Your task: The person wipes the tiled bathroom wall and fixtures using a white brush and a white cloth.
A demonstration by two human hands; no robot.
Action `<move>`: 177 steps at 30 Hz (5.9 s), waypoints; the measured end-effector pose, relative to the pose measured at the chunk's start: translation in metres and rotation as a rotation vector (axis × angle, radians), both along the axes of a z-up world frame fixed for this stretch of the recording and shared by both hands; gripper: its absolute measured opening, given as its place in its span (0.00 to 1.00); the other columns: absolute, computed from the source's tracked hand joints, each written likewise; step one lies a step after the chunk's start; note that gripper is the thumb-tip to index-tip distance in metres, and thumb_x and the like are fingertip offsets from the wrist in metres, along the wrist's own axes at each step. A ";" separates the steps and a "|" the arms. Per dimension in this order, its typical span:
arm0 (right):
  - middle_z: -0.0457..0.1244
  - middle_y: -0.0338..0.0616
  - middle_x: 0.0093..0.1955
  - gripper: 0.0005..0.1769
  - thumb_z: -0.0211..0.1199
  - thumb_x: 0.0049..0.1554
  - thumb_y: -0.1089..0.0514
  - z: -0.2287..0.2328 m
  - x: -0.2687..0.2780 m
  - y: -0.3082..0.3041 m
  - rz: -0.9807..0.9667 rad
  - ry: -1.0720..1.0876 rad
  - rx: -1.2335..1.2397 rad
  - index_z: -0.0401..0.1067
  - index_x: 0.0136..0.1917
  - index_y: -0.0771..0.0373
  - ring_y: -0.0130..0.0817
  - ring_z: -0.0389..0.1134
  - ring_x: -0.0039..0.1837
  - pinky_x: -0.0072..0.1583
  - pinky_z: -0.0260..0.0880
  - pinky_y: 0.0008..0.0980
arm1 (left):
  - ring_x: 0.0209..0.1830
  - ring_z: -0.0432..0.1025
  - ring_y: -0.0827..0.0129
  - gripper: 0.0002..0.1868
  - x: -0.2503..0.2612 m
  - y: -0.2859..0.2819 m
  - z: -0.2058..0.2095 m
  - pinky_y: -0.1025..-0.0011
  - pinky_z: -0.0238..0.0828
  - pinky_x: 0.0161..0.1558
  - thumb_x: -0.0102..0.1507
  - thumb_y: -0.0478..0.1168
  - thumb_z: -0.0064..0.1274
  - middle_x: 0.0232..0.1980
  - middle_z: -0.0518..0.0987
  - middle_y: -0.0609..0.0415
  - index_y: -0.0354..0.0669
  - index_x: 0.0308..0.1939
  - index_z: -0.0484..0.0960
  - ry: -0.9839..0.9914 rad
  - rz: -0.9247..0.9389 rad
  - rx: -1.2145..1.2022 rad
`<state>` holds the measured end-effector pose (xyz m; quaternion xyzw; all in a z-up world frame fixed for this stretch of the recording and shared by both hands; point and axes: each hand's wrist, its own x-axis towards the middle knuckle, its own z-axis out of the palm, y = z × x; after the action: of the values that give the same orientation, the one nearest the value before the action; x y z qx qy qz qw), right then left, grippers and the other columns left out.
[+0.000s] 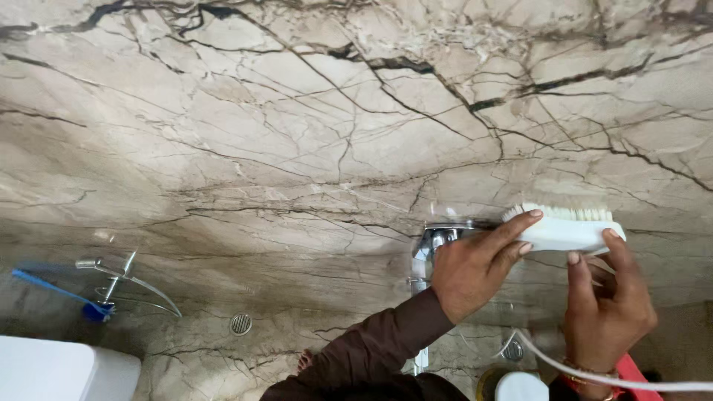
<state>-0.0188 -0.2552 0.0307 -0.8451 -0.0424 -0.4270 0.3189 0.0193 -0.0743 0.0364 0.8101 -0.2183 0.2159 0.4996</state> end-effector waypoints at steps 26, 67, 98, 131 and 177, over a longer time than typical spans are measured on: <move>0.64 0.50 0.53 0.23 0.69 0.56 0.55 0.019 0.006 0.137 0.152 0.227 -0.261 0.74 0.65 0.47 0.37 0.71 0.41 0.37 0.70 0.35 | 0.39 0.77 0.72 0.24 -0.025 0.115 -0.084 0.73 0.80 0.38 0.72 0.35 0.47 0.50 0.82 0.47 0.43 0.74 0.69 0.120 0.142 -0.539; 0.60 0.46 0.50 0.24 0.67 0.52 0.57 0.011 0.017 0.177 0.268 0.226 -0.754 0.78 0.61 0.37 0.45 0.64 0.51 0.50 0.68 0.43 | 0.36 0.85 0.67 0.19 -0.026 0.090 -0.179 0.71 0.80 0.37 0.63 0.35 0.61 0.39 0.87 0.45 0.35 0.58 0.81 0.331 0.289 -0.471; 0.63 0.38 0.49 0.22 0.71 0.49 0.52 -0.019 0.023 0.169 0.314 0.175 -0.791 0.79 0.59 0.39 0.41 0.64 0.52 0.51 0.59 0.45 | 0.36 0.84 0.73 0.24 -0.032 0.096 -0.187 0.76 0.79 0.35 0.62 0.35 0.62 0.41 0.88 0.49 0.38 0.63 0.80 0.539 0.239 -0.612; 0.64 0.40 0.56 0.21 0.69 0.52 0.52 0.031 0.014 0.159 0.330 0.036 -0.592 0.75 0.60 0.49 0.42 0.63 0.56 0.54 0.55 0.47 | 0.39 0.77 0.74 0.21 -0.032 0.105 -0.139 0.77 0.75 0.36 0.63 0.31 0.62 0.45 0.86 0.48 0.36 0.61 0.84 0.475 0.190 -0.994; 0.56 0.55 0.71 0.27 0.67 0.68 0.73 0.143 0.018 0.022 -0.113 -0.369 -0.193 0.62 0.77 0.72 0.39 0.68 0.64 0.58 0.74 0.32 | 0.47 0.80 0.72 0.17 0.029 0.013 0.138 0.79 0.83 0.44 0.66 0.40 0.67 0.56 0.80 0.50 0.41 0.56 0.82 -0.587 0.029 -0.273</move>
<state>-0.0006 -0.2337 0.1735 -0.7803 -0.0935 -0.5855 0.1988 0.0480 -0.0610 0.1747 0.6420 -0.3103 0.4746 0.5161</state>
